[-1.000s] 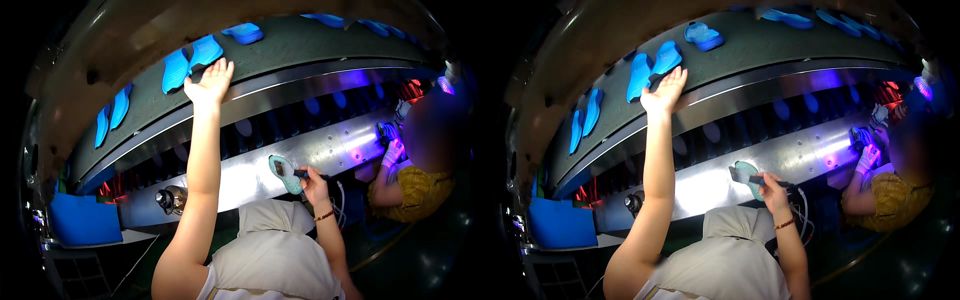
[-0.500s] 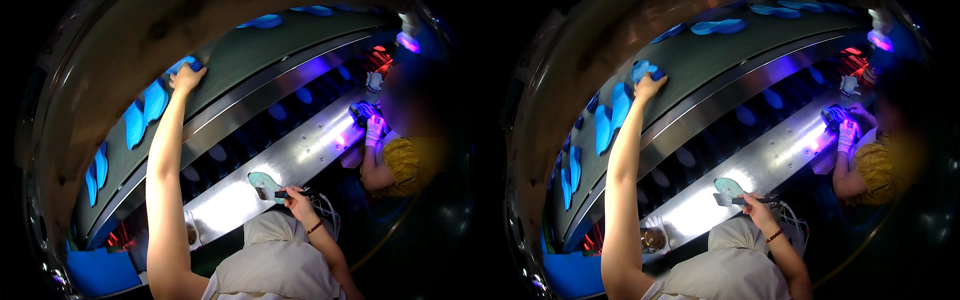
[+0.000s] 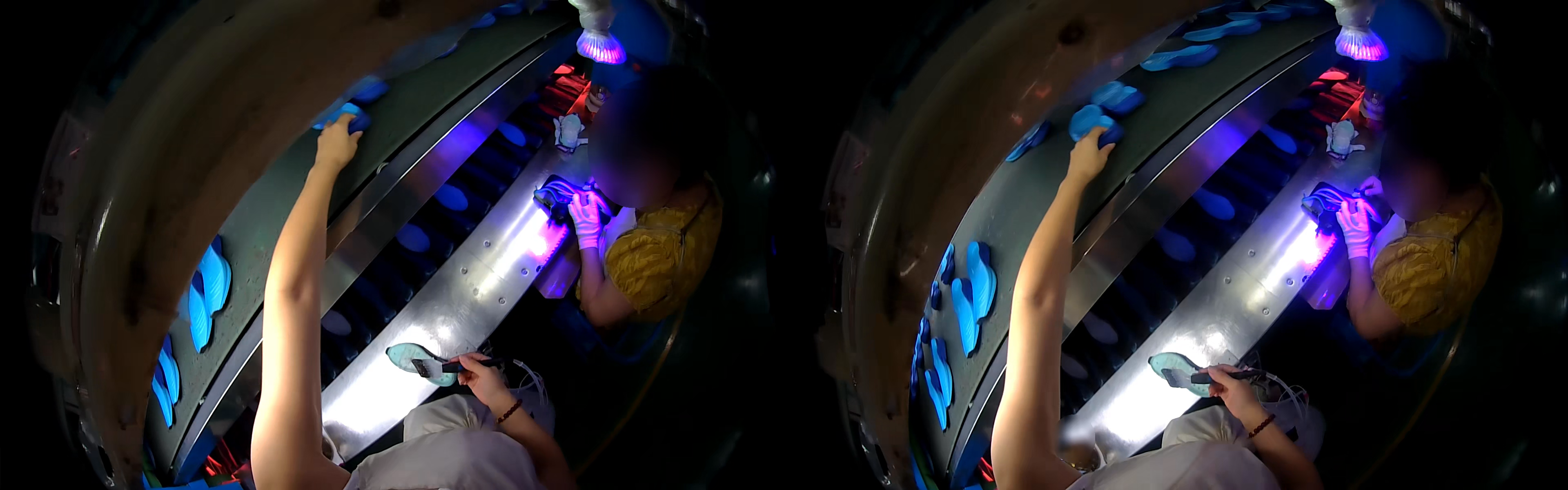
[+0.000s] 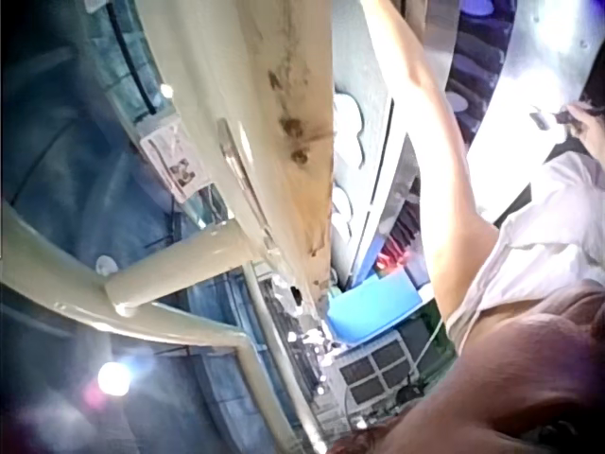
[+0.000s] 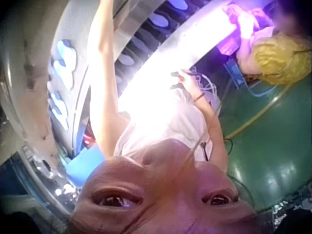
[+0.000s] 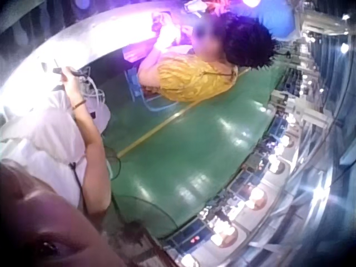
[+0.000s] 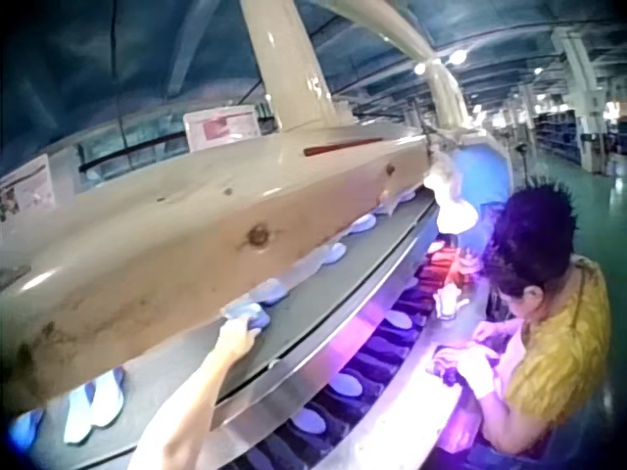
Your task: The person applies glue to the bottom of shoe soles using a brush, handles multiple soles one at a time, and places them onto a moving conveyor belt.
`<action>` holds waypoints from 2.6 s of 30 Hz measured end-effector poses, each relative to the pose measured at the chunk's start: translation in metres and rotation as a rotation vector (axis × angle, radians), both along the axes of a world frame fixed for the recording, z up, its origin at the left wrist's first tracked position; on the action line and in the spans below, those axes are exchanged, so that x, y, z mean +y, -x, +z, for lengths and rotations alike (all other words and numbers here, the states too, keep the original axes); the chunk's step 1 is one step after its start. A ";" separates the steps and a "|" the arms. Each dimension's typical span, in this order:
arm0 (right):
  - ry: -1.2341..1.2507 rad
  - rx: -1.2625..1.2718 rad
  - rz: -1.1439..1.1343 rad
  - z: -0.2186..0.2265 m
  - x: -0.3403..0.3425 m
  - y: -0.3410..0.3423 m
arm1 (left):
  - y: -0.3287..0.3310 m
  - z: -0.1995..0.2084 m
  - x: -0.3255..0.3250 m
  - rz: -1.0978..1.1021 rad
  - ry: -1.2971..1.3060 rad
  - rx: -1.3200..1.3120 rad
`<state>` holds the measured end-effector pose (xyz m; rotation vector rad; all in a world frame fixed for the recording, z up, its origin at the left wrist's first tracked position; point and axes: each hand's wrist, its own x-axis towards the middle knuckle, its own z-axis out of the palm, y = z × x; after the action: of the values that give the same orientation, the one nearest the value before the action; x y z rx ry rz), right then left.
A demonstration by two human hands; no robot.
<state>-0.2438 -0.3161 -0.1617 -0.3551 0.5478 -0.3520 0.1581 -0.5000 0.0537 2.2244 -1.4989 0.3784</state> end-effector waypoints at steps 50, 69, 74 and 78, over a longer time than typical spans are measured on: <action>0.640 -0.323 0.275 0.113 0.066 -0.075 | 0.250 -0.111 0.421 -0.500 0.923 2.334; 1.826 -0.273 0.511 0.133 0.096 -0.058 | 0.239 -0.142 0.422 0.016 0.955 2.072; 1.305 -0.203 0.773 0.154 0.061 -0.054 | 0.243 -0.116 0.417 -0.137 0.861 2.248; 1.174 -0.120 0.368 0.156 0.058 -0.076 | 0.254 -0.120 0.403 -0.304 0.820 2.340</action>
<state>-0.1675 -0.2583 -0.0053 -1.5334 0.0911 -0.3031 -0.0956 -0.0968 -0.0666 0.5244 -0.0648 -1.1230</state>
